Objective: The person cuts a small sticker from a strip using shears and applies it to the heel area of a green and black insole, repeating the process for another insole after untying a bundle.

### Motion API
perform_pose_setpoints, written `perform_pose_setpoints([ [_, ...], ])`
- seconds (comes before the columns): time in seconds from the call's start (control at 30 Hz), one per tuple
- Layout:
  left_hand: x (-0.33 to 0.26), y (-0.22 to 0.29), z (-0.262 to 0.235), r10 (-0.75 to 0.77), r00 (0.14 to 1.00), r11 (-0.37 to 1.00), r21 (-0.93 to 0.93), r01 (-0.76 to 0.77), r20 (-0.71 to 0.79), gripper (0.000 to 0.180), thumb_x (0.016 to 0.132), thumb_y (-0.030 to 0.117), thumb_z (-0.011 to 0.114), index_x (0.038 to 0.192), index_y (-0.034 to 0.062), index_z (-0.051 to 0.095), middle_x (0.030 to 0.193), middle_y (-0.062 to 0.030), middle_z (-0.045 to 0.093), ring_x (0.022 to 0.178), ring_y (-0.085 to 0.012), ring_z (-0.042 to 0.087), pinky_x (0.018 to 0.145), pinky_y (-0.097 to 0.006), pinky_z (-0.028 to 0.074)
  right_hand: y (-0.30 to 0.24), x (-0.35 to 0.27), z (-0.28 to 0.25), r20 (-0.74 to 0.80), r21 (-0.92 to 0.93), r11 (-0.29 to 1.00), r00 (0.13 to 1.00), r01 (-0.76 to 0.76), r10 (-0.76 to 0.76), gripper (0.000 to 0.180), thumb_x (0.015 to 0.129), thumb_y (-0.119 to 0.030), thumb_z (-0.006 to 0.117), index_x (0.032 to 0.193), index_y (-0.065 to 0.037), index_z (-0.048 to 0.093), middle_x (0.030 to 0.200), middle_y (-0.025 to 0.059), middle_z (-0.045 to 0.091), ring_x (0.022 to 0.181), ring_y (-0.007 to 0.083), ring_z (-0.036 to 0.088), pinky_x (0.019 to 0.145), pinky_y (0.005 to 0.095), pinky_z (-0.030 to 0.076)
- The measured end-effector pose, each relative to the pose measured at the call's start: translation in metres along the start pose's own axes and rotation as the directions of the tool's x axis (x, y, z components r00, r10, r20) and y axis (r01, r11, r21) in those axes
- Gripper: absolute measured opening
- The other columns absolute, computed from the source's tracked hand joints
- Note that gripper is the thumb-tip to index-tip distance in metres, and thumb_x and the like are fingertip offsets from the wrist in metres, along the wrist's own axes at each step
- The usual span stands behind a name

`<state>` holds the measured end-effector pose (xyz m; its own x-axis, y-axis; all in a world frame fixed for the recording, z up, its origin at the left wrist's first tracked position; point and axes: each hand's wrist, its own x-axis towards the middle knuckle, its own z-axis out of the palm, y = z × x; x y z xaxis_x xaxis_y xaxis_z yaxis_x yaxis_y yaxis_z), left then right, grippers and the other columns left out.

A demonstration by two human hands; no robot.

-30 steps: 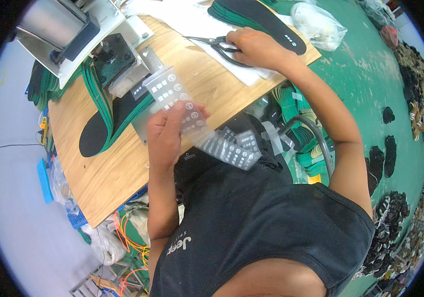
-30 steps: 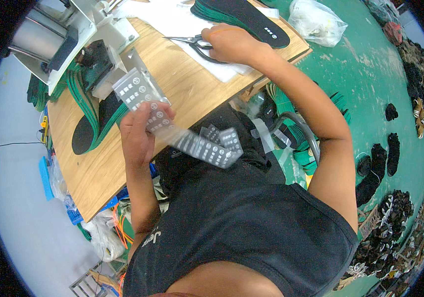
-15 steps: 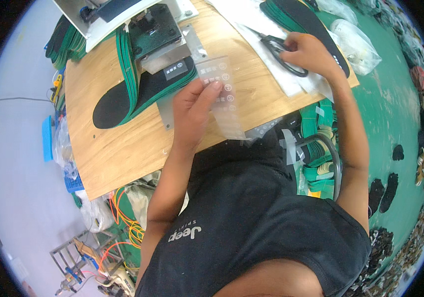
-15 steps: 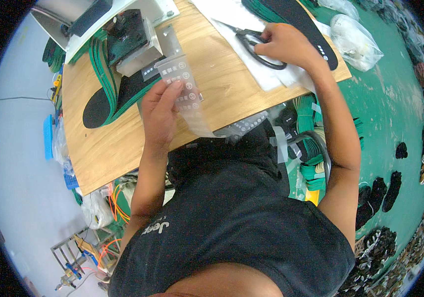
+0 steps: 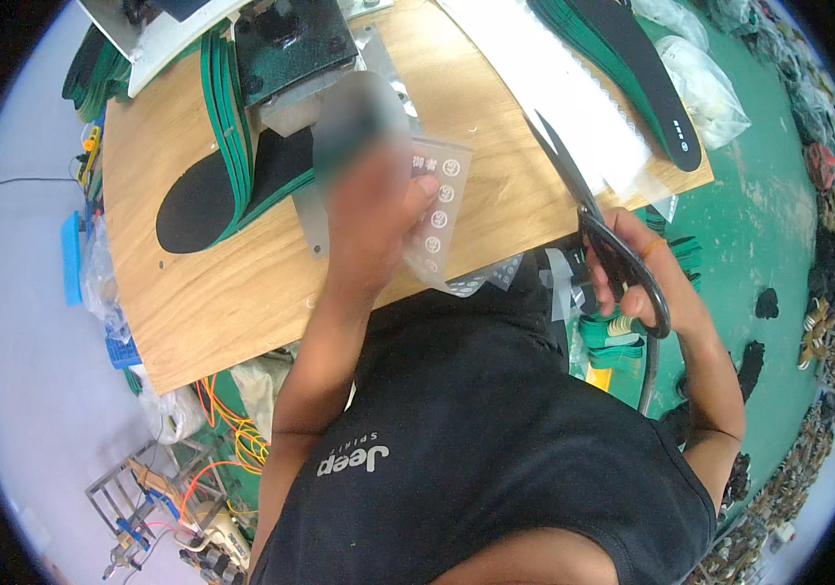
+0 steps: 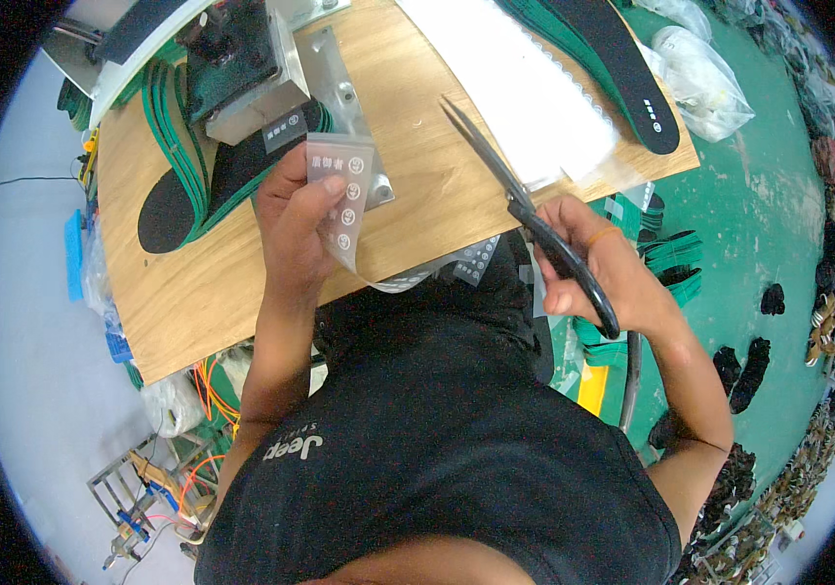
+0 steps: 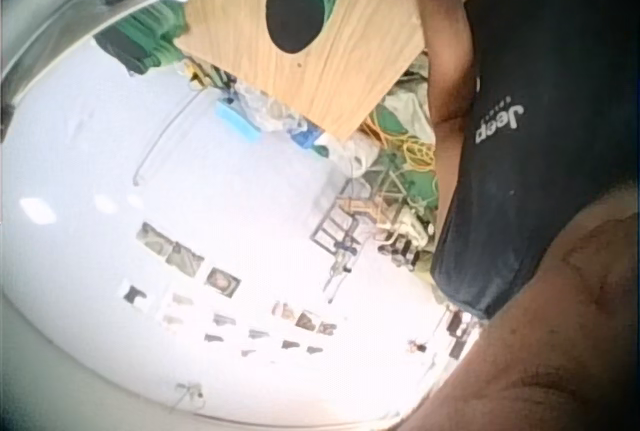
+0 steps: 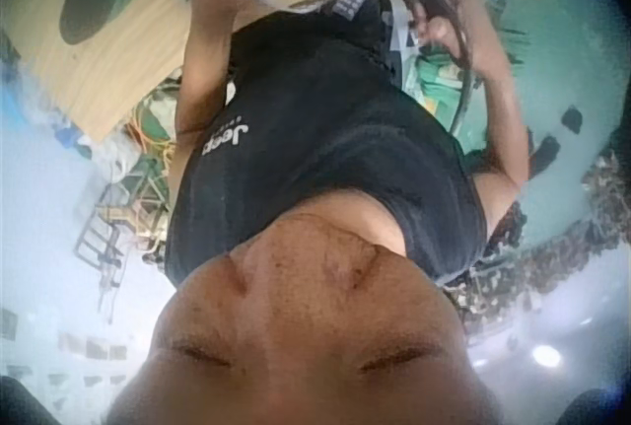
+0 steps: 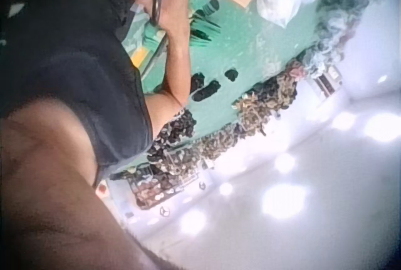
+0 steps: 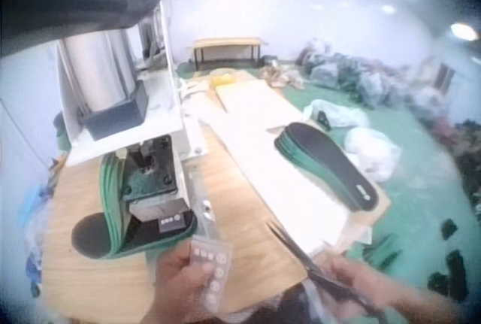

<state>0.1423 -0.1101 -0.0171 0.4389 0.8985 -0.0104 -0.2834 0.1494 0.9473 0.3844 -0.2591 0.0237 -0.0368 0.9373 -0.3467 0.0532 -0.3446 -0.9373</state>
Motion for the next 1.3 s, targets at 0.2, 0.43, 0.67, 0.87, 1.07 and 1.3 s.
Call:
perform_pose_setpoints([
  [0.2, 0.001, 0.01, 0.011, -0.003, 0.999, 1.0, -0.001, 0.003, -0.033, 0.009, 0.085, 0.009, 0.06, 0.084, 0.0007, 0.065, 0.068, 0.0005, 0.059, 0.056, -0.0032, 0.05, 0.05, -0.018, 0.038, -0.009, -0.001, -0.004, 0.184, -0.154, 0.987, 0.98, -0.04, 0.069, 0.083, 0.053, -0.064, 0.08, 0.099, 0.0, 0.053, 0.074, -0.0025, 0.048, 0.067, 0.0063, 0.046, 0.058, 0.0207, 0.036],
  [0.43, -0.006, 0.016, 0.011, -0.008, 1.0, 0.999, 0.033, 0.008, 0.028, 0.01, 0.085, 0.008, 0.062, 0.084, -0.0009, 0.066, 0.071, 0.0006, 0.063, 0.059, -0.0016, 0.052, 0.053, -0.017, 0.04, -0.026, 0.016, 0.001, 0.152, -0.264, 0.963, 0.983, -0.061, 0.103, 0.1, 0.035, -0.072, 0.08, 0.102, -0.001, 0.059, 0.074, -0.0062, 0.052, 0.062, 0.0013, 0.047, 0.052, 0.0148, 0.037],
  [0.67, -0.007, 0.006, 0.016, 0.066, 0.998, 0.994, 0.087, -0.065, -0.005, 0.008, 0.083, 0.007, 0.065, 0.083, -0.0011, 0.067, 0.069, 0.0036, 0.06, 0.059, 0.0002, 0.048, 0.051, -0.016, 0.037, -0.024, 0.022, 0.0, 0.196, -0.302, 0.953, 0.976, -0.035, 0.098, 0.1, 0.035, -0.066, 0.084, 0.106, -0.002, 0.059, 0.076, -0.0057, 0.053, 0.064, 0.0017, 0.048, 0.054, 0.0146, 0.038],
  [0.87, -0.007, 0.006, 0.015, 0.043, 0.999, 0.987, 0.154, -0.041, -0.01, 0.009, 0.084, 0.008, 0.065, 0.083, -0.0009, 0.068, 0.066, 0.0056, 0.058, 0.058, 0.0013, 0.045, 0.05, -0.015, 0.034, -0.023, 0.026, 0.002, 0.205, -0.264, 0.962, 0.97, -0.07, 0.127, 0.099, 0.036, -0.063, 0.086, 0.108, -0.001, 0.058, 0.076, -0.0056, 0.054, 0.065, 0.0012, 0.048, 0.054, 0.0142, 0.038],
  [1.07, -0.007, 0.006, 0.016, 0.005, 1.0, 0.994, 0.109, -0.005, 0.0, 0.01, 0.083, 0.008, 0.065, 0.084, -0.0014, 0.068, 0.066, 0.0051, 0.058, 0.057, 0.0013, 0.045, 0.05, -0.015, 0.034, -0.012, 0.025, -0.002, 0.237, -0.189, 0.981, 0.967, -0.05, 0.096, 0.096, 0.038, -0.065, 0.084, 0.103, 0.002, 0.06, 0.067, -0.0063, 0.054, 0.057, 0.0008, 0.047, 0.049, 0.0141, 0.037],
  [1.3, -0.007, 0.006, 0.018, 0.011, 1.0, 0.995, 0.095, -0.013, 0.016, 0.01, 0.082, 0.009, 0.065, 0.081, -0.0004, 0.068, 0.065, 0.0031, 0.061, 0.055, 0.0005, 0.048, 0.048, -0.016, 0.035, -0.012, 0.022, -0.005, 0.205, -0.209, 0.978, 0.977, -0.021, 0.064, 0.089, 0.042, -0.064, 0.083, 0.096, 0.002, 0.062, 0.063, -0.0061, 0.052, 0.054, 0.0008, 0.046, 0.047, 0.0155, 0.035],
])
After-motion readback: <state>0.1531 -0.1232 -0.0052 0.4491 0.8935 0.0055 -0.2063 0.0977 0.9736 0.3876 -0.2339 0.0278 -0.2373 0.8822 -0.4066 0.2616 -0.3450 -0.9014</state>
